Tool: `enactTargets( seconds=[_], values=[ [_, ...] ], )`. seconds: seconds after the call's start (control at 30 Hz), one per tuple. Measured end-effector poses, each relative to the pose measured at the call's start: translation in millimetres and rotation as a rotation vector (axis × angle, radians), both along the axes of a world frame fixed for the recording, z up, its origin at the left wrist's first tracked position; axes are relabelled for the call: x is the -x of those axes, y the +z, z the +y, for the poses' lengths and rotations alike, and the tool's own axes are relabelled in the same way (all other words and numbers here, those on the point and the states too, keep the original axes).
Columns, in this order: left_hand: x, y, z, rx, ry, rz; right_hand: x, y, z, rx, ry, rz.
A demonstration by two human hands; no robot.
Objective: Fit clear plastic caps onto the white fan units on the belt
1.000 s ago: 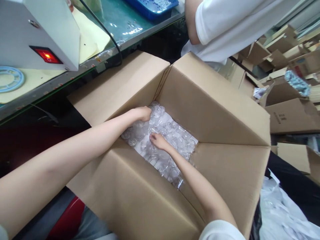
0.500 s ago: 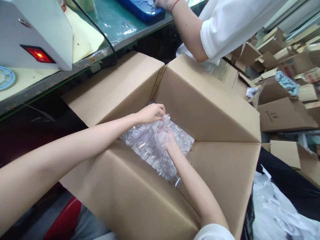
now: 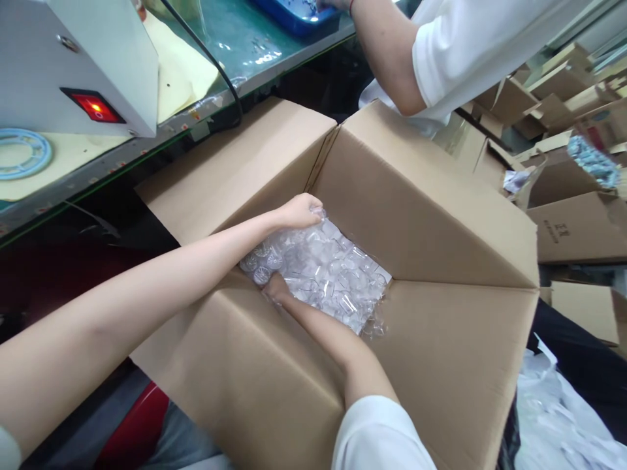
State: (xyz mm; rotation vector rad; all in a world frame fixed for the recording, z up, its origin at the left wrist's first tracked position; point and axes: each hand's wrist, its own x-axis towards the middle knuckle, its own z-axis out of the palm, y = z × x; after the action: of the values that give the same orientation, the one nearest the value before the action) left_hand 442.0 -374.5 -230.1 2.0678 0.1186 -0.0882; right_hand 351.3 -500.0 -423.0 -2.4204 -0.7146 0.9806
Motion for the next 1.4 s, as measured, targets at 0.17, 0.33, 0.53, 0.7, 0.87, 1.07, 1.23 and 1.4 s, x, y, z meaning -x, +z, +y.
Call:
enactTargets(
  seconds=[0.17,0.33,0.53,0.7,0.87,1.07,1.23,1.4],
  values=[
    [-1.1,-1.6,0.9,0.031,0.130,0.020,8.9,-16.7,-5.3,0.032,-0.083,-0.033],
    [3.7,4.7,-0.4,0.020,0.194,0.083,6.9,-17.4,-18.9,-0.117,-0.079,-0.001],
    [3.1,4.8,1.9,-0.018,0.183,0.169,0.0,-1.7,-34.0,-0.317,-0.182,0.046],
    [0.5,3.2,2.6,-0.082,0.079,0.236,-25.0,24.1,-49.5,-0.401,-0.335,0.138],
    [2.1,3.9,3.5,-0.144,-0.071,0.302,-66.9,75.8,-60.4,-0.489,-0.353,0.330],
    [6.8,-1.2,2.7,-0.150,-0.287,0.239,-105.6,148.4,-61.2,-0.649,-0.402,0.447],
    [6.4,1.9,-2.6,-0.185,-0.187,-0.011,-116.4,169.8,-53.2,-0.701,-0.401,0.394],
    [7.2,8.6,-4.6,-0.201,-0.054,-0.067,-105.8,140.5,-38.4,-0.557,-0.290,0.252]
  ],
)
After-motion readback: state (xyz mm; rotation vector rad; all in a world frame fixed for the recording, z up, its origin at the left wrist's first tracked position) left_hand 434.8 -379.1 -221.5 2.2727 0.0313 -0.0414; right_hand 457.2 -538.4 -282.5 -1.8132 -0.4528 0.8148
